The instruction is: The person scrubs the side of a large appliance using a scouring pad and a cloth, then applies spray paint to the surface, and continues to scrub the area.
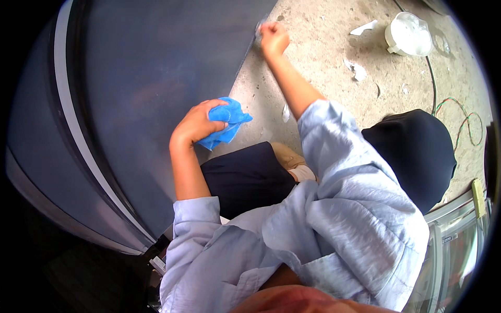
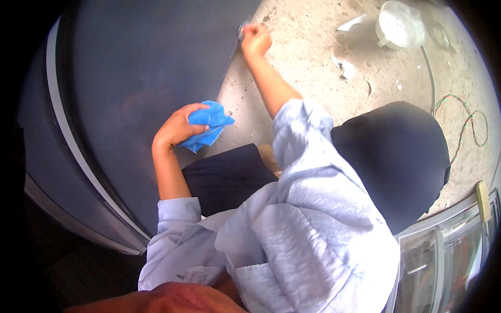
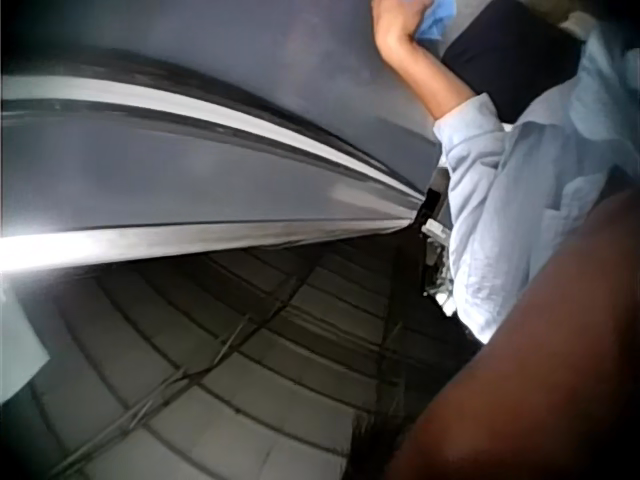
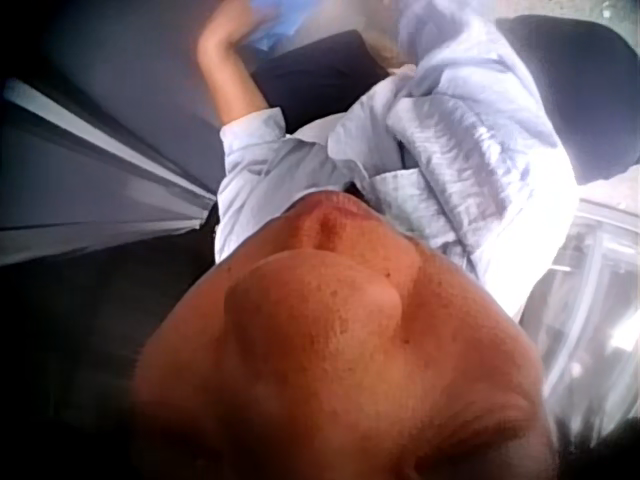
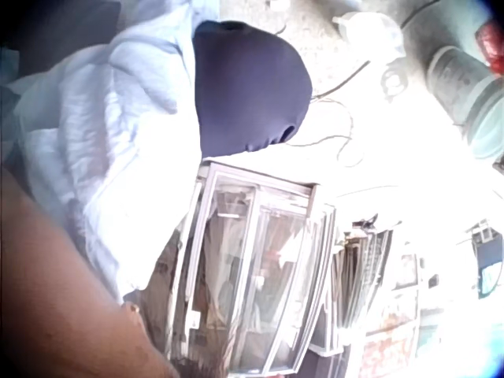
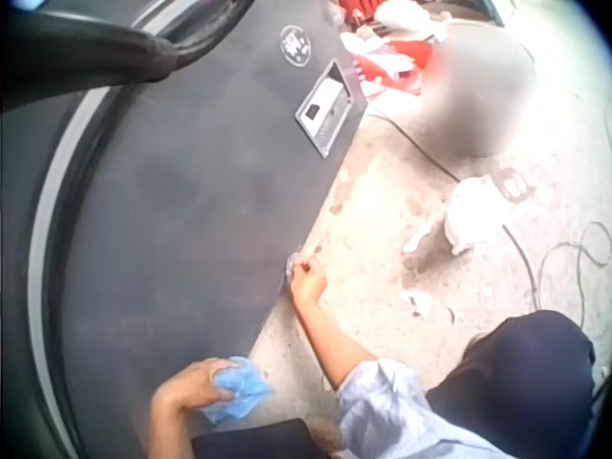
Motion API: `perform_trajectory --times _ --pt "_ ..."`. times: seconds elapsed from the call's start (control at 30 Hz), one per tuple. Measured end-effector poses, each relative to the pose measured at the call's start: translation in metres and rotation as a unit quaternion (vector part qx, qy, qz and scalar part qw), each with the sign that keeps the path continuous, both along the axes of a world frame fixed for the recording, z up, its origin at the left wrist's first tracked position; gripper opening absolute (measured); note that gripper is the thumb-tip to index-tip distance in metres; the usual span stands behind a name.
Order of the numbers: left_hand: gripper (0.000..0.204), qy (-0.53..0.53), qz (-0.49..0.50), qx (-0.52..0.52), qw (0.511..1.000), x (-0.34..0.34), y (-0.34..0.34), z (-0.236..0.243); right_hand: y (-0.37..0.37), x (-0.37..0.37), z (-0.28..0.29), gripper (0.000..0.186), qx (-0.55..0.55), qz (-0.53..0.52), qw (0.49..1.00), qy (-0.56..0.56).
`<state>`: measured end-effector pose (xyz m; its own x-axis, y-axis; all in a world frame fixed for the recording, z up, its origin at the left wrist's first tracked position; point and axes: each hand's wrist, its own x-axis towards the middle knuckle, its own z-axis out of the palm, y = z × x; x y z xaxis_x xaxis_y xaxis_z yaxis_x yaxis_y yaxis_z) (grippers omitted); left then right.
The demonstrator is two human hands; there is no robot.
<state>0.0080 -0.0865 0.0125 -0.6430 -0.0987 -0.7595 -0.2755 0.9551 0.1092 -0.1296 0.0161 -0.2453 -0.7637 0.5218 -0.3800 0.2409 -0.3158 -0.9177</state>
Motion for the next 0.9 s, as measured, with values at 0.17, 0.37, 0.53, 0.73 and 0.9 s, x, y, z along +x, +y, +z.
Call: perform_trajectory --times 0.17,0.37,0.53,0.73,0.9 --pt "0.055 0.082 -0.095 -0.002 0.992 -0.011 0.035 0.009 0.028 -0.023 0.023 0.011 0.0 -0.077 0.997 0.018" --pt "0.05 0.377 -0.272 -0.033 0.885 -0.072 0.098 0.011 0.022 0.018 0.025 0.013 -0.187 0.055 0.98 -0.044" --pt "0.051 0.569 -0.43 -0.107 0.693 -0.173 0.165 0.011 0.105 -0.025 0.042 0.016 -0.274 -0.165 0.945 0.065" --pt "0.027 0.561 -0.599 -0.121 0.559 -0.271 0.181 -0.086 0.157 -0.052 0.05 0.016 -0.346 -0.24 0.892 0.164" --pt "0.03 0.458 -0.616 -0.086 0.636 -0.251 0.145 -0.161 0.174 -0.057 0.042 0.012 -0.39 -0.219 0.879 0.168"
